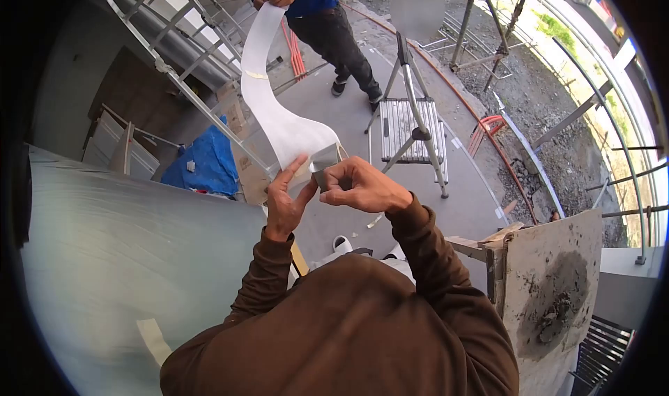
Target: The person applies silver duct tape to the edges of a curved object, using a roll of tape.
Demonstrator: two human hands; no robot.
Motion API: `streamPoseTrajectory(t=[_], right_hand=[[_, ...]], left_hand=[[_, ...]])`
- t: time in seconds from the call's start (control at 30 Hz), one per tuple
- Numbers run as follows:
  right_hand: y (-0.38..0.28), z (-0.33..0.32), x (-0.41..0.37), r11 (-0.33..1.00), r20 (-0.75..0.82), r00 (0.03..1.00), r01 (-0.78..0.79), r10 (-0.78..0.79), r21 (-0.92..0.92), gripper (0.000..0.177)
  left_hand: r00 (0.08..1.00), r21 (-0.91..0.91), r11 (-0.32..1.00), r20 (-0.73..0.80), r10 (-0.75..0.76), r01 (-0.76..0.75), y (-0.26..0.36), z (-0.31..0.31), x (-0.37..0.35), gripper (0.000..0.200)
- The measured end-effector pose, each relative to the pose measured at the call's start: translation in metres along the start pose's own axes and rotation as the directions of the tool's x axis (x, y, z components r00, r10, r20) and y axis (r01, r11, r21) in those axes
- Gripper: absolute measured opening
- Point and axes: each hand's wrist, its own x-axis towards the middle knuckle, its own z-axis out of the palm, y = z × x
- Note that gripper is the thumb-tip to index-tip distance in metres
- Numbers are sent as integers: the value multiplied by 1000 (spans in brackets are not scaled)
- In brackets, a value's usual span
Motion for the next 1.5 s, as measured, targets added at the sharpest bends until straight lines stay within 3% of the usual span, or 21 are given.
streamPoseTrajectory(t=[0.07,0.2,0.3,0.43,0.5,0.57,0.6,0.67,0.7,0.77,0.83,0.9,0.93,0.97,1.03,1.07,1.23,1.3,1.37,1.43,1.5], right_hand=[[1,4,2,999,48,998,30,-32,23,34],[-6,10,15,996,86,995,-43,49,-80,32],[-7,16,33,991,121,990,-64,78,-118,31],[-13,34,53,992,100,991,-82,92,-100,32],[-26,44,62,950,93,962,-234,257,-208,36],[-18,54,67,963,52,970,-227,236,-144,37],[-12,60,68,974,18,977,-211,213,-79,38],[-2,77,71,981,-65,979,-190,191,28,32],[3,86,72,980,-144,976,-148,166,130,27],[11,103,75,992,-222,967,-115,122,42,25],[5,106,87,996,-284,958,-66,45,-64,31],[-9,105,93,958,-319,911,-286,263,-27,59],[-7,101,98,937,-389,892,-313,232,-158,61],[-13,98,103,937,-392,891,-310,226,-162,61],[-25,91,114,848,-279,922,-364,269,-385,50],[-23,90,119,831,-288,938,-314,195,-459,39],[-16,81,144,876,-294,953,-205,76,-437,21],[-16,71,155,808,-215,976,-99,-35,-581,18],[-21,58,164,795,-177,984,-88,-24,-600,14],[-24,36,171,763,-83,991,30,-109,-645,12],[-38,10,182,788,-104,986,40,-131,-614,13]], left_hand=[[959,11,972,167,229,-234,1,-17,9,49],[956,-180,971,216,197,-159,-4,-40,21,53],[919,-121,955,263,294,-271,2,-49,31,48],[912,-69,931,186,365,-358,-13,-66,38,28],[907,-60,920,154,393,-388,-25,-75,41,21],[995,-329,942,60,83,-58,-34,-83,44,16],[994,-335,940,67,83,-56,-41,-87,47,16],[987,-641,752,132,-89,153,-60,-95,53,17],[987,-644,749,136,-88,156,-68,-96,54,17],[956,-764,577,193,-222,288,-83,-96,59,17],[951,-742,596,214,-222,306,-98,-97,60,18],[940,-715,611,242,-240,340,-94,-105,59,19],[968,-584,774,191,-162,245,-84,-111,56,20],[985,-426,895,155,-74,134,-71,-117,55,21],[989,-390,918,150,-18,76,-55,-125,54,21],[993,-366,930,122,7,38,-51,-128,55,20],[999,-313,949,33,37,-25,-37,-140,66,19],[998,-259,966,55,17,-2,-34,-142,70,20],[1000,-218,976,14,13,-10,-33,-139,74,20],[1000,-171,985,-23,5,-9,-35,-134,78,21],[972,-239,969,-234,0,-57,-42,-129,84,20]])
